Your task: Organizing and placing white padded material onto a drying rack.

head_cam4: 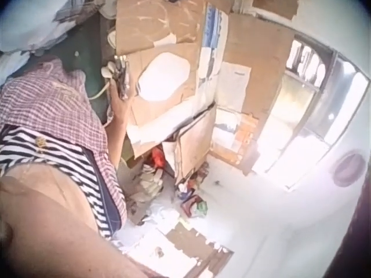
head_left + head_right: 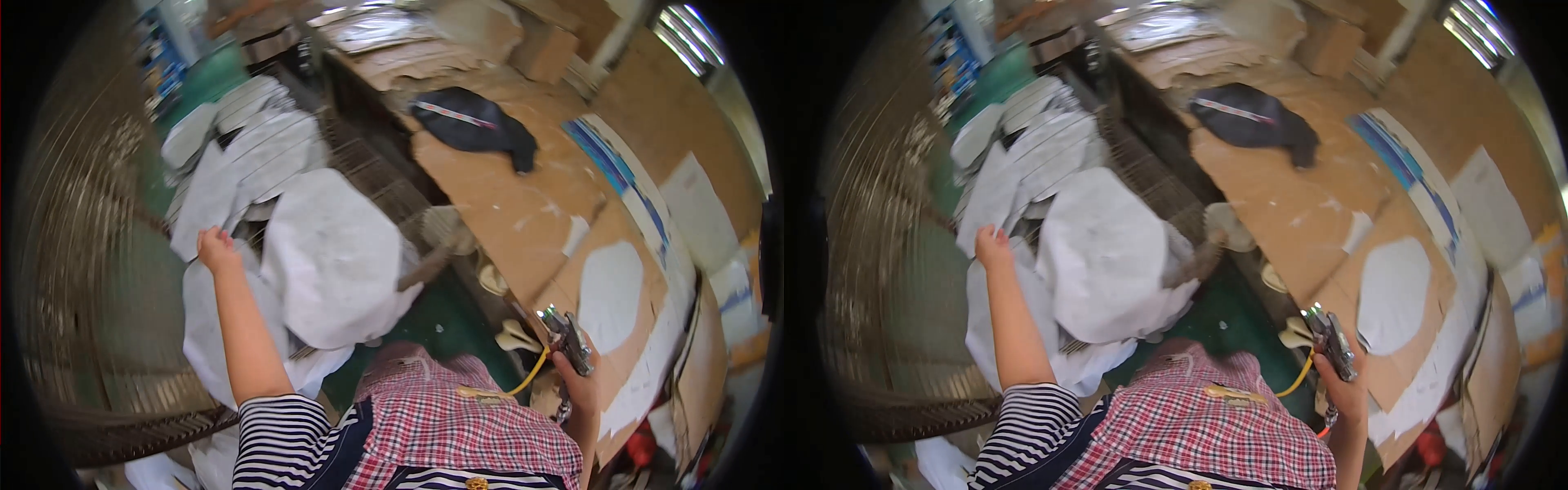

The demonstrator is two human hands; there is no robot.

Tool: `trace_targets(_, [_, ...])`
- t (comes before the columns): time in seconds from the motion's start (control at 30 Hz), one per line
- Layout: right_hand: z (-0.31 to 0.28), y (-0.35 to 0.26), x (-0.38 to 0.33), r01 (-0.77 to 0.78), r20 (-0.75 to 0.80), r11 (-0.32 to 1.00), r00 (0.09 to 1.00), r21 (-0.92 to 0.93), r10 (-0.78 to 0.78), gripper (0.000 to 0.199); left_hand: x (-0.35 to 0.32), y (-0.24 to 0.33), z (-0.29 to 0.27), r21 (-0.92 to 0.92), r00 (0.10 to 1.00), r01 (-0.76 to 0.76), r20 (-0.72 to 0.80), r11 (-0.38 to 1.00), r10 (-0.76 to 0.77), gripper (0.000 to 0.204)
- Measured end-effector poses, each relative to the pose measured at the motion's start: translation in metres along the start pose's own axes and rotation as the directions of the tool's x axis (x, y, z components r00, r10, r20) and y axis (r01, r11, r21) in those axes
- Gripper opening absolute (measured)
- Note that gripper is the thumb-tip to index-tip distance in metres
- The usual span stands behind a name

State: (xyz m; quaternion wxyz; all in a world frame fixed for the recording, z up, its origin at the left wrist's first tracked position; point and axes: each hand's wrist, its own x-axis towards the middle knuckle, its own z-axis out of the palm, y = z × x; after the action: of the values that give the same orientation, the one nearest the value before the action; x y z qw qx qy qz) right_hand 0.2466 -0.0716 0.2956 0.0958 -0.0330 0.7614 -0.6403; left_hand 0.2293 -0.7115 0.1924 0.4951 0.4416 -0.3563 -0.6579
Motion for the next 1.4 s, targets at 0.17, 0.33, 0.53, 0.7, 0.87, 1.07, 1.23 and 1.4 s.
trace_targets(0.17, [-0.063, 0.016, -0.05, 0.018, -0.175, 1.0, 0.984, -0.026, -0.022, 0.045, -0.122, -0.019, 0.071, 0.05, 0.943, -0.027, 0.333, 0.998, 0.008, 0.052])
trace_targets(0.33, [-0.131, 0.02, -0.121, -0.051, -0.488, 0.998, 0.872, -0.02, 0.035, 0.046, -0.243, -0.096, 0.128, 0.151, 0.771, 0.079, 0.618, 0.985, -0.157, 0.048])
trace_targets(0.53, [-0.164, 0.022, -0.178, -0.057, -0.643, 0.998, 0.763, 0.032, 0.064, 0.048, -0.392, -0.192, 0.163, 0.367, 0.508, 0.215, 0.75, 0.905, -0.424, 0.042])
trace_targets(0.7, [-0.166, 0.024, -0.171, -0.003, -0.709, 1.0, 0.706, -0.019, -0.011, 0.046, -0.461, -0.247, 0.158, 0.503, 0.372, 0.131, 0.774, 0.854, -0.512, 0.038])
trace_targets(0.87, [-0.172, 0.024, -0.173, -0.057, -0.824, 0.998, 0.565, 0.019, 0.048, 0.04, -0.457, -0.287, 0.139, 0.645, 0.377, 0.003, 0.707, 0.764, -0.598, 0.035])
trace_targets(1.07, [-0.156, 0.02, -0.206, -0.076, -0.711, 0.993, 0.693, 0.094, 0.12, 0.045, -0.428, -0.294, 0.112, 0.748, 0.494, -0.029, 0.587, 0.663, -0.641, 0.031])
trace_targets(1.23, [-0.155, 0.02, -0.185, -0.072, -0.73, 0.997, 0.68, 0.029, 0.071, 0.044, -0.409, -0.316, 0.092, 0.795, 0.533, -0.043, 0.53, 0.605, -0.659, 0.028])
trace_targets(1.4, [-0.16, 0.018, -0.188, -0.068, -0.766, 0.997, 0.639, 0.039, 0.073, 0.043, -0.409, -0.33, 0.064, 0.832, 0.522, -0.07, 0.501, 0.551, -0.69, 0.027])
